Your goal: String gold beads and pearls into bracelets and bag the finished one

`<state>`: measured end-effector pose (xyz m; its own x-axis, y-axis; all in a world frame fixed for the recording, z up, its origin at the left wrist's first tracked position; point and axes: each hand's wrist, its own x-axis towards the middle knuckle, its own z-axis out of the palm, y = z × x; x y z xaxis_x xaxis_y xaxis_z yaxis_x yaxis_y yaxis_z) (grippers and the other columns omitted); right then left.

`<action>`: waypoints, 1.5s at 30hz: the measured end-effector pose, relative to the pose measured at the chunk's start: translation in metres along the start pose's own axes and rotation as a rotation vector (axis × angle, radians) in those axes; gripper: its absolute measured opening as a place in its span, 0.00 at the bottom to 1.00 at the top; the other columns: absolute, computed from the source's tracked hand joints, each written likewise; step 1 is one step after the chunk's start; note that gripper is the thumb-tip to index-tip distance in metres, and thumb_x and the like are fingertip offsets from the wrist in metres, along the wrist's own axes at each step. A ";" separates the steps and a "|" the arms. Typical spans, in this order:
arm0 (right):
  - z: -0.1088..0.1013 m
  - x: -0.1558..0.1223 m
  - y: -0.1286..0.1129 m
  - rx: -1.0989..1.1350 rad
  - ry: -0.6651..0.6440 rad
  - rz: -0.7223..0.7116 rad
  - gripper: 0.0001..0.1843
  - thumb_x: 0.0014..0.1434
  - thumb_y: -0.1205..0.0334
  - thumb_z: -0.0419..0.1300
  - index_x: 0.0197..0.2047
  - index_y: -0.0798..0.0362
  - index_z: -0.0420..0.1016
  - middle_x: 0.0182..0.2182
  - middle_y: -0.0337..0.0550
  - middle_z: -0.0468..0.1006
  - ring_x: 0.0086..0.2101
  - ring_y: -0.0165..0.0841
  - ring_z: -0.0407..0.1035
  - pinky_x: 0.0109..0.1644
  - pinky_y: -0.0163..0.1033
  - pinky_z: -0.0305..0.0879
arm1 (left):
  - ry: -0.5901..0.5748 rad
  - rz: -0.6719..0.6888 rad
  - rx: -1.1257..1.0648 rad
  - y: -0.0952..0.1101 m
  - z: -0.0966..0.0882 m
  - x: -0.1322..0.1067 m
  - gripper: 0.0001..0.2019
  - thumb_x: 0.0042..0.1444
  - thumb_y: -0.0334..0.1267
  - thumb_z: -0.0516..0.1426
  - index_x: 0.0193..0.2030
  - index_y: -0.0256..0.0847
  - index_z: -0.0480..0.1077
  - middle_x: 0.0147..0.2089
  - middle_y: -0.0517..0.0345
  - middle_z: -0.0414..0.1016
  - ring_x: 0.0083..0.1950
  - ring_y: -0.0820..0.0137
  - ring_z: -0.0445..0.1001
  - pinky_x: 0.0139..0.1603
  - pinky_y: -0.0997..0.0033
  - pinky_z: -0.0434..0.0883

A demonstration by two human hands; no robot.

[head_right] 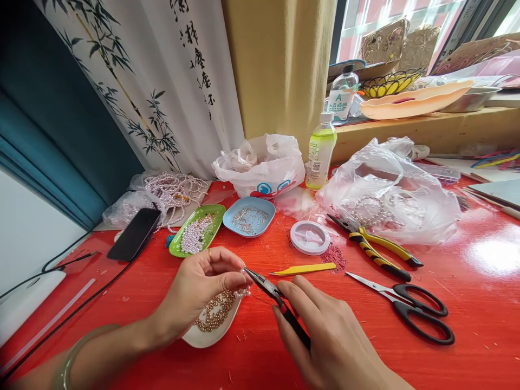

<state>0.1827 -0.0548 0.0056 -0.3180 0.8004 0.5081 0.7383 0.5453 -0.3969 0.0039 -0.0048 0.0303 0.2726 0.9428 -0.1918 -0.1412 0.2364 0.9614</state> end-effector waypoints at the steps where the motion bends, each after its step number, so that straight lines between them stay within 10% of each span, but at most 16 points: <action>1: -0.001 0.000 0.000 0.010 -0.002 0.009 0.11 0.57 0.67 0.46 0.41 0.53 0.66 0.29 0.45 0.74 0.25 0.31 0.70 0.26 0.32 0.66 | -0.024 -0.004 0.016 0.001 -0.001 0.001 0.06 0.38 0.31 0.64 0.24 0.35 0.71 0.23 0.58 0.76 0.26 0.75 0.73 0.29 0.77 0.70; 45: -0.004 0.002 0.009 0.027 -0.106 0.037 0.13 0.57 0.66 0.48 0.45 0.55 0.67 0.37 0.50 0.74 0.33 0.35 0.72 0.32 0.37 0.69 | -0.076 0.711 0.694 -0.006 -0.014 0.005 0.10 0.49 0.29 0.57 0.40 0.39 0.74 0.32 0.54 0.76 0.33 0.70 0.72 0.35 0.71 0.70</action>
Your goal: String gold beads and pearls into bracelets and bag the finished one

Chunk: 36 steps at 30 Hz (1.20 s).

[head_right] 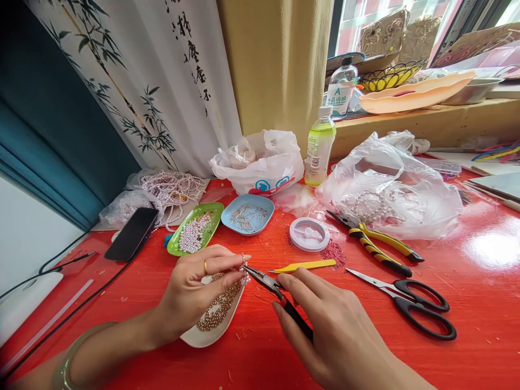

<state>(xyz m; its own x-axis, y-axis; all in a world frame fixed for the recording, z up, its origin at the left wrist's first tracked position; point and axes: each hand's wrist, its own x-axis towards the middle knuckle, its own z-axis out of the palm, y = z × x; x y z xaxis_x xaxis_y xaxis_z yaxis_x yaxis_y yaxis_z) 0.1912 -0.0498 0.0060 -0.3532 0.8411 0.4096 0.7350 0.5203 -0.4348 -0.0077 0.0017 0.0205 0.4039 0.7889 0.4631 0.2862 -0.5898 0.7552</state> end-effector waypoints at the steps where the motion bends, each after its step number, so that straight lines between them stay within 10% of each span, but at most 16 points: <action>1: 0.000 0.000 0.000 0.005 -0.005 0.002 0.13 0.57 0.66 0.48 0.44 0.55 0.67 0.36 0.49 0.73 0.33 0.35 0.71 0.33 0.37 0.69 | -0.006 0.007 0.001 0.000 0.000 0.000 0.10 0.50 0.29 0.57 0.40 0.39 0.74 0.32 0.54 0.76 0.33 0.70 0.72 0.35 0.70 0.70; 19: -0.002 0.000 0.000 0.002 -0.038 -0.012 0.11 0.58 0.67 0.48 0.43 0.54 0.65 0.34 0.48 0.73 0.30 0.35 0.71 0.29 0.37 0.67 | -0.043 0.030 -0.001 -0.005 -0.001 -0.001 0.11 0.51 0.29 0.56 0.41 0.40 0.73 0.34 0.53 0.75 0.35 0.70 0.71 0.37 0.69 0.69; 29: -0.003 0.003 -0.001 -0.011 -0.007 -0.049 0.09 0.57 0.68 0.47 0.41 0.54 0.65 0.29 0.45 0.73 0.27 0.33 0.70 0.26 0.35 0.65 | -0.110 -0.596 -0.493 0.002 -0.002 0.009 0.07 0.43 0.34 0.63 0.32 0.40 0.76 0.31 0.57 0.79 0.33 0.73 0.75 0.36 0.79 0.71; 36: -0.005 0.003 -0.002 -0.028 -0.017 -0.073 0.07 0.57 0.69 0.46 0.39 0.53 0.61 0.27 0.43 0.72 0.25 0.32 0.68 0.24 0.34 0.63 | -0.108 -0.744 -0.786 0.003 0.000 0.010 0.05 0.41 0.33 0.64 0.29 0.37 0.76 0.26 0.57 0.78 0.28 0.77 0.75 0.30 0.85 0.69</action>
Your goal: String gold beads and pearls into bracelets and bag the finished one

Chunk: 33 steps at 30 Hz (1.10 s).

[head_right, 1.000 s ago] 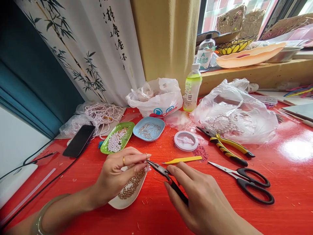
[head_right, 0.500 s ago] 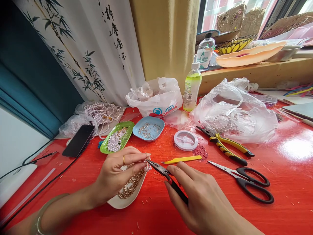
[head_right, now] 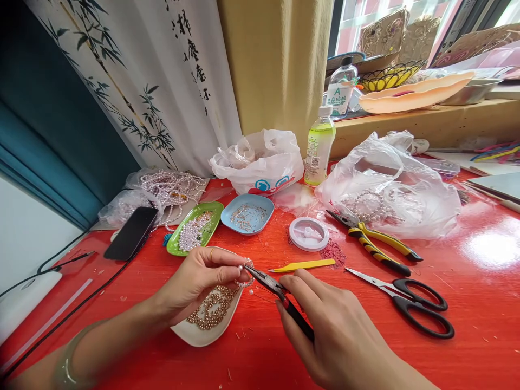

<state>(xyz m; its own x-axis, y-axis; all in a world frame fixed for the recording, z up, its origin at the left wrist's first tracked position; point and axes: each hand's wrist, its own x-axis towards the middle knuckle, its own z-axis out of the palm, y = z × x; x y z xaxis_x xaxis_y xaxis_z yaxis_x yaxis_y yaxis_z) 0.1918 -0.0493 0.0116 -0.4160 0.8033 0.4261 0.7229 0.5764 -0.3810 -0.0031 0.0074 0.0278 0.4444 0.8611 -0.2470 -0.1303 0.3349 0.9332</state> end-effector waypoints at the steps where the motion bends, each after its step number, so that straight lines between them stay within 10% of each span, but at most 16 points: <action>1: 0.000 0.000 0.000 -0.011 0.003 -0.005 0.07 0.57 0.69 0.46 0.38 0.53 0.61 0.27 0.43 0.72 0.24 0.32 0.68 0.24 0.34 0.62 | -0.005 -0.019 -0.021 0.000 0.000 0.000 0.05 0.40 0.33 0.64 0.29 0.38 0.76 0.25 0.57 0.78 0.28 0.78 0.75 0.29 0.86 0.69; 33: 0.013 -0.003 -0.015 0.184 0.001 0.209 0.07 0.59 0.65 0.46 0.29 0.50 0.61 0.19 0.36 0.67 0.18 0.28 0.62 0.22 0.31 0.59 | 0.203 0.197 0.141 -0.008 0.011 -0.005 0.05 0.39 0.32 0.64 0.27 0.37 0.76 0.27 0.56 0.78 0.30 0.71 0.75 0.32 0.76 0.72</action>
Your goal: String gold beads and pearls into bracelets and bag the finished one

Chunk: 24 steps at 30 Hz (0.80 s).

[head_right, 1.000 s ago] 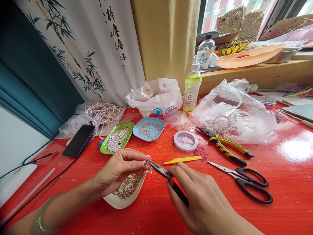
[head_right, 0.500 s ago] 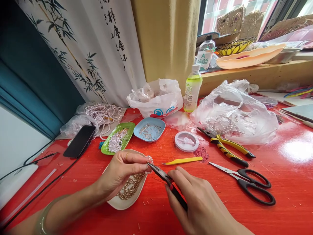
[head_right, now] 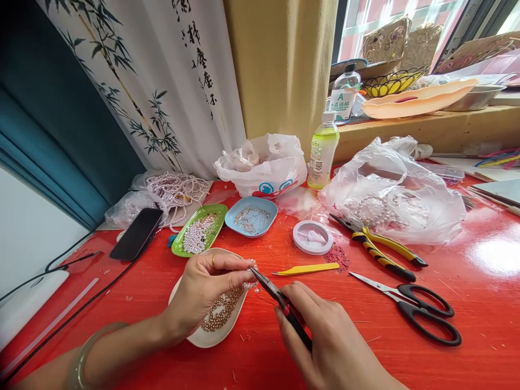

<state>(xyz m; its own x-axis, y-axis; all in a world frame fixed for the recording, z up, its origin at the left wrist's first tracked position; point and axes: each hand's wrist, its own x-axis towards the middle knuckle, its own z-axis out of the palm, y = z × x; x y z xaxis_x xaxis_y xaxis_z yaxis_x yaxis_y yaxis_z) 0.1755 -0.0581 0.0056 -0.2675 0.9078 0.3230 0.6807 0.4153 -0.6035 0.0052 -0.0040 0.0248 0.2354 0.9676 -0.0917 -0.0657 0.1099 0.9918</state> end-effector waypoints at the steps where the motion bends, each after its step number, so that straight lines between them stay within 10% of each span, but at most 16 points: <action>1: 0.001 0.000 0.000 0.000 -0.004 0.002 0.07 0.59 0.64 0.46 0.29 0.50 0.61 0.19 0.36 0.67 0.18 0.28 0.62 0.22 0.31 0.59 | 0.002 -0.007 -0.001 0.000 0.000 0.000 0.05 0.39 0.33 0.64 0.27 0.37 0.76 0.27 0.56 0.78 0.30 0.71 0.75 0.32 0.76 0.72; 24: -0.005 -0.001 0.017 -0.205 -0.030 -0.168 0.06 0.57 0.68 0.46 0.37 0.51 0.61 0.26 0.42 0.73 0.25 0.32 0.69 0.25 0.33 0.61 | -0.100 -0.062 0.081 0.007 -0.006 0.003 0.07 0.40 0.33 0.63 0.29 0.35 0.75 0.28 0.53 0.78 0.30 0.68 0.76 0.35 0.70 0.72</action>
<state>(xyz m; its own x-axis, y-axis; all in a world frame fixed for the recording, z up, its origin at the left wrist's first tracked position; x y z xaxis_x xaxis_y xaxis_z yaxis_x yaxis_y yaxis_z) 0.1907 -0.0524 -0.0015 -0.4063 0.8297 0.3829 0.7484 0.5425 -0.3816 -0.0007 0.0006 0.0308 0.3319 0.9317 -0.1473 0.0289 0.1460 0.9889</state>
